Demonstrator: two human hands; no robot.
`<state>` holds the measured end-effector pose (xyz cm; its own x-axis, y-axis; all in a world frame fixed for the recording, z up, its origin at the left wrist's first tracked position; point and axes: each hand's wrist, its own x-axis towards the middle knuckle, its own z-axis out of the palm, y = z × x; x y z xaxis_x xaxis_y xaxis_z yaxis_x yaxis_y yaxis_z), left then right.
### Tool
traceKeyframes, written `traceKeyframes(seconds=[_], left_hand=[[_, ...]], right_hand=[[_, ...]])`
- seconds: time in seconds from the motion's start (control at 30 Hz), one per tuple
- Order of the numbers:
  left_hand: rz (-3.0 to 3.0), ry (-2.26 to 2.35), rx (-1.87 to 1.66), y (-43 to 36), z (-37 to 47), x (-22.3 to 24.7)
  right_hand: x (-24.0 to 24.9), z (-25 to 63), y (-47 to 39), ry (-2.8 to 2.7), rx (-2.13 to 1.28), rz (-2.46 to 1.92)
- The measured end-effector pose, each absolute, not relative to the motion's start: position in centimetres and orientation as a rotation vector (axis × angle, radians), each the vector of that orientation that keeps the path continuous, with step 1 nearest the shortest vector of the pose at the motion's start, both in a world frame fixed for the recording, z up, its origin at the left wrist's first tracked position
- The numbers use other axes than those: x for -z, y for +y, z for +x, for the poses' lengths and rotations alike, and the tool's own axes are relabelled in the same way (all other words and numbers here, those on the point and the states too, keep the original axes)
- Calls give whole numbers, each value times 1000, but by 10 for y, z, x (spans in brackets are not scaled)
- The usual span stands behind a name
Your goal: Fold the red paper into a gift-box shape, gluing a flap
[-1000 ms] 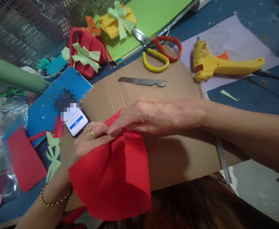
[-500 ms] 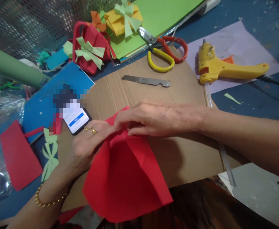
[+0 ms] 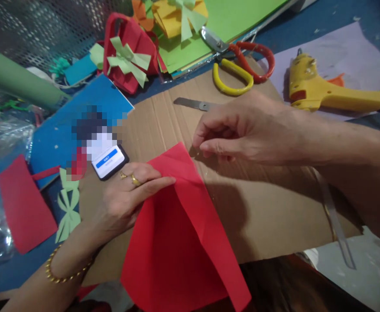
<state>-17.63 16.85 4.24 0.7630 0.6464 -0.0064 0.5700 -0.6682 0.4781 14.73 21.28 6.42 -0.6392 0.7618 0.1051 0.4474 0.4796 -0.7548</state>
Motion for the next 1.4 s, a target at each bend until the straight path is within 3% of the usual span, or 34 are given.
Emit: traceKeyframes(seconds=[0.2, 0.33, 0.43, 0.7, 1.17, 1.4], left_hand=[[2753, 859, -354, 158, -162, -44], [2809, 887, -715, 151, -155, -35], [2793, 868, -733, 151, -155, -33], [2779, 866, -512, 153, -160, -36], [2734, 794, -653, 152, -155, -43], [2623, 762, -647, 162, -148, -55]], right_hand=[[-51, 147, 213, -2231, -1257, -961], [-56, 147, 214, -2190, -1400, -1064], [-61, 146, 213, -2196, -1440, -1112], [-62, 146, 213, -2255, -1434, -1155], [-84, 142, 199, -2530, -1418, -939], [-71, 131, 194, -2552, -1162, -825]])
